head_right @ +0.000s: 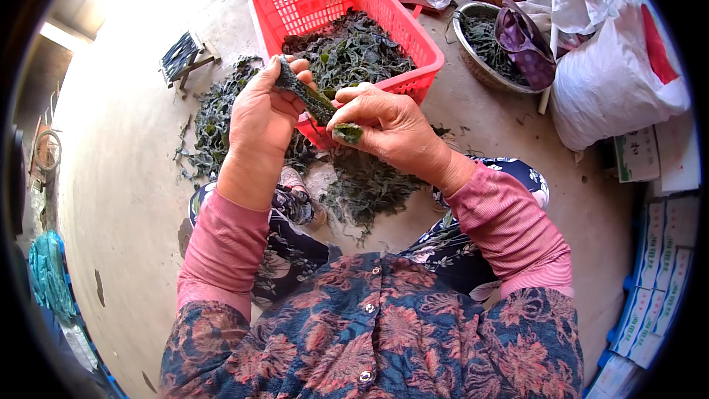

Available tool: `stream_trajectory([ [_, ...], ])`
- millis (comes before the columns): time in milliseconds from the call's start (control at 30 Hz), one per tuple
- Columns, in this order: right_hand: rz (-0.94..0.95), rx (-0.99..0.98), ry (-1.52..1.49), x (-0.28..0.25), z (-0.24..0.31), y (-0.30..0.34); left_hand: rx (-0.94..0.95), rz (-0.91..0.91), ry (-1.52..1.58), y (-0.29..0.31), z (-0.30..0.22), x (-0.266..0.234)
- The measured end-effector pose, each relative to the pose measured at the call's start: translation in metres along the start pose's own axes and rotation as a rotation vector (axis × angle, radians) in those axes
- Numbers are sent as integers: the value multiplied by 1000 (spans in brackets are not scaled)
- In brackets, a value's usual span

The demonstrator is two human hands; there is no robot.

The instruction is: The person picks up strips of seaweed from a red crate, knots or folds them by hand, and places them back into the crate.

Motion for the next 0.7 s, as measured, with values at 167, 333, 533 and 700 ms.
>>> stream_trajectory([
  [167, -117, 171, -372, -13, -9, -1, -72, 97, -99, 0, -14, 12],
  [333, -240, 83, -279, -27, 0, -15, -235, 402, -514, 20, -8, 54],
  [533, -79, 213, -267, -10, -9, -24, -280, 477, -651, 29, 7, 59],
  [700, 26, 350, -238, -9, -25, -19, -143, 495, -856, 26, 7, 59],
])
Point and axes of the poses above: each hand's wrist, its own y-axis away from the middle knuckle, its own x-axis out of the palm, z = x × y, the point moved 9 cm from there along -y, towards the middle knuckle, and after that the axes turned 6 degrees about y, right-handed, at the moved point
